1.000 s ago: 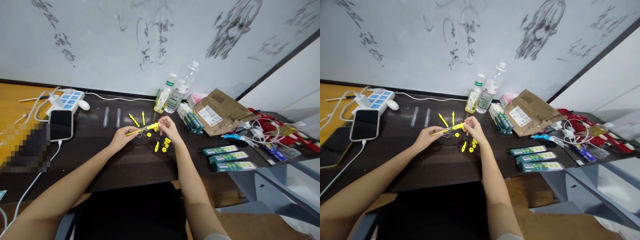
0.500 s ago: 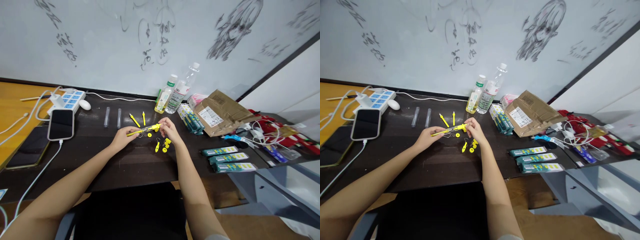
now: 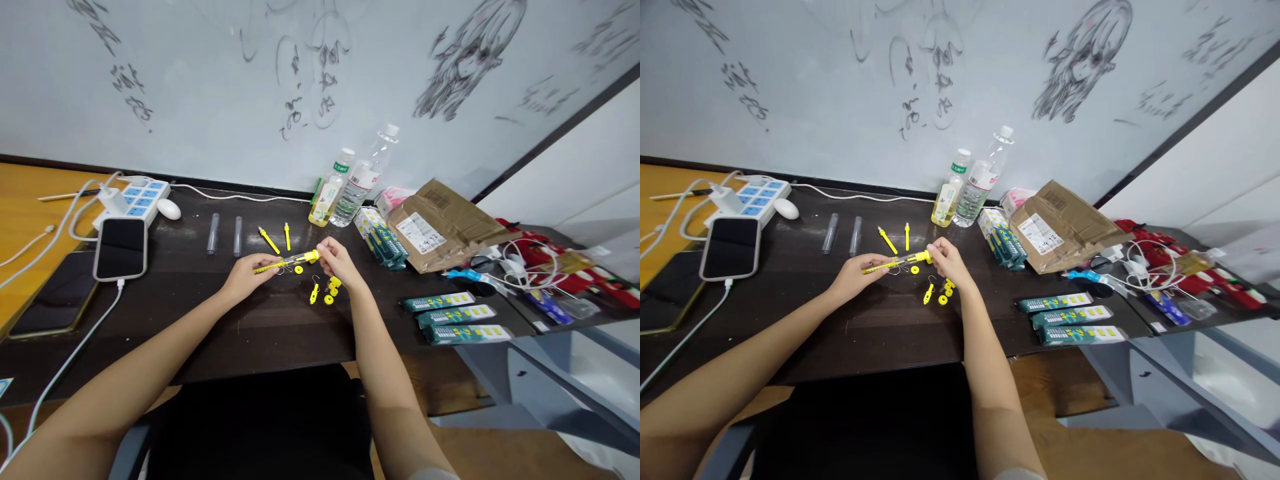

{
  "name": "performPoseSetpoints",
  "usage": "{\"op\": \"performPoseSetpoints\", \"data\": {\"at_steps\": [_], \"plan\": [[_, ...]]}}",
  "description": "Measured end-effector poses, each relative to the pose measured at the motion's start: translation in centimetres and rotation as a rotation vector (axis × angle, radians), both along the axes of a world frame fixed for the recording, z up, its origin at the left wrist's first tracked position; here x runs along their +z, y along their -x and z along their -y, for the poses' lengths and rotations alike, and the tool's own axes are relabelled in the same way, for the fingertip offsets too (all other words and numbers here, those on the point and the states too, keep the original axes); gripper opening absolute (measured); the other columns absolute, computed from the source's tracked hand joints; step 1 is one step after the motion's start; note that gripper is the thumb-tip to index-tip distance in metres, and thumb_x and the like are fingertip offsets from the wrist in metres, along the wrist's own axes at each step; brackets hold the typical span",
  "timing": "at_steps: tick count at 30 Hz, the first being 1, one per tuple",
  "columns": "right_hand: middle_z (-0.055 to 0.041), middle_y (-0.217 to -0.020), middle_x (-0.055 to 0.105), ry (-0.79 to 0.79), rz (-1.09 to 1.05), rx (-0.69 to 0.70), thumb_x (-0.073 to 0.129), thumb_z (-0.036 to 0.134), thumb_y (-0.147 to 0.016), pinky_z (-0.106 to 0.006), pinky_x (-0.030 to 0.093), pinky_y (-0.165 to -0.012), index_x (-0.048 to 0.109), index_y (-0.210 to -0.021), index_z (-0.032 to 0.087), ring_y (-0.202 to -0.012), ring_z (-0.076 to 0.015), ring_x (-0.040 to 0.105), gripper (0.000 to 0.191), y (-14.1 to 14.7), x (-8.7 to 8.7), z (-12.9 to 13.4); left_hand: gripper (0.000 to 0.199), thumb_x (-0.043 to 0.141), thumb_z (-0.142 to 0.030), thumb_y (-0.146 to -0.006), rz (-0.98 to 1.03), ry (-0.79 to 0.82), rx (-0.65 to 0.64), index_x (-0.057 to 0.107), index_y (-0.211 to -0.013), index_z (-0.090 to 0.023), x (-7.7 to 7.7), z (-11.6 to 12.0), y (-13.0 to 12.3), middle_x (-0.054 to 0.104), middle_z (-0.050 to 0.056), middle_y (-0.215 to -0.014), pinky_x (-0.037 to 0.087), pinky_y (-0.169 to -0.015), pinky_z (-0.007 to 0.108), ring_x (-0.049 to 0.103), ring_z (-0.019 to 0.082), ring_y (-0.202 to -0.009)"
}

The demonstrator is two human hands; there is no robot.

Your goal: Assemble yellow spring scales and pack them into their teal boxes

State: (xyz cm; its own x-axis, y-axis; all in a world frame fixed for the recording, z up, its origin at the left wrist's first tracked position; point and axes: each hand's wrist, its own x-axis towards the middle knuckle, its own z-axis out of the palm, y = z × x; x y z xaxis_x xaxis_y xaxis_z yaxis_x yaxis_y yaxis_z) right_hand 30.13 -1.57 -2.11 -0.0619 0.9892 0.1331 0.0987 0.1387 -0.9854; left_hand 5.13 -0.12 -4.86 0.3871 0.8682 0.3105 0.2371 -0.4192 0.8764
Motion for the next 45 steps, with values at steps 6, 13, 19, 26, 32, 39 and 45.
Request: {"op": "performPoseSetpoints", "data": {"at_steps": [6,13,19,26,32,39,45], "plan": [[0.0079,-0.06,0.045,-0.094,-0.043,0.049,0.065,0.042,-0.079,-0.016,0.036,-0.035,0.048,-0.084,0.021,-0.043,-0.0053,0.041,0.028,-0.15,0.13,-0.02,0.031,0.065,-0.038,-0.079,0.044,0.053,-0.021,0.07,-0.103,-0.02,-0.09,-0.22,0.12,0.074,0.005,-0.098,0.052,-0.083,0.031,0.069,0.019,-0.088],[0.006,-0.068,0.046,-0.145,-0.014,0.037,0.066,0.039,-0.077,-0.017,0.034,-0.035,0.052,-0.088,0.02,-0.045,-0.0041,0.04,0.026,-0.36,0.13,0.05,0.032,0.065,-0.039,-0.079,0.038,0.051,-0.005,0.07,-0.103,-0.02,-0.03,-0.2,0.12,0.074,0.005,-0.098,0.052,-0.082,0.031,0.069,0.019,-0.087],[0.008,-0.058,0.044,-0.123,0.015,0.013,0.063,0.041,-0.08,-0.016,0.027,-0.034,0.052,-0.089,0.02,-0.041,-0.0037,0.034,0.025,-0.11,0.46,0.17,0.031,0.065,-0.036,-0.078,0.013,0.029,-0.014,0.07,-0.103,-0.019,0.24,0.1,-0.05,0.073,0.007,-0.102,0.052,-0.085,0.034,0.068,0.02,-0.091],[0.0077,-0.055,0.051,-0.025,-0.005,0.024,0.058,0.041,-0.081,-0.015,0.025,-0.033,0.05,-0.093,0.021,-0.037,-0.0046,0.036,0.024,-0.19,0.93,0.48,0.029,0.065,-0.037,-0.079,0.018,0.023,-0.006,0.07,-0.102,-0.02,0.28,0.01,0.09,0.074,0.005,-0.098,0.053,-0.084,0.034,0.069,0.019,-0.087],[0.0086,-0.052,0.049,-0.026,0.023,0.043,0.063,0.047,-0.079,-0.015,0.022,-0.032,0.044,-0.081,0.021,-0.036,-0.0036,0.032,0.032,-0.12,0.53,0.3,0.03,0.065,-0.038,-0.078,0.032,0.025,-0.005,0.07,-0.102,-0.02,0.31,-0.01,0.13,0.074,0.005,-0.097,0.053,-0.084,0.033,0.069,0.019,-0.086],[0.0046,-0.055,0.044,0.016,0.101,-0.087,0.046,0.059,-0.085,-0.015,0.022,-0.032,0.045,-0.071,0.02,-0.04,-0.005,0.036,0.042,-0.01,0.24,0.02,0.031,0.065,-0.037,-0.078,0.015,0.022,-0.014,0.07,-0.103,-0.019,0.29,0.08,0.01,0.073,0.007,-0.103,0.052,-0.086,0.034,0.068,0.02,-0.092],[0.0053,-0.078,0.052,-0.117,-0.05,-0.006,0.067,0.037,-0.073,-0.016,0.033,-0.033,0.046,-0.1,0.024,-0.049,-0.0059,0.046,0.037,0.16,0.54,0.23,0.031,0.064,-0.038,-0.079,0.013,0.023,-0.012,0.07,-0.102,-0.019,0.43,0.06,0.14,0.073,0.006,-0.1,0.052,-0.085,0.033,0.068,0.019,-0.09]]}}
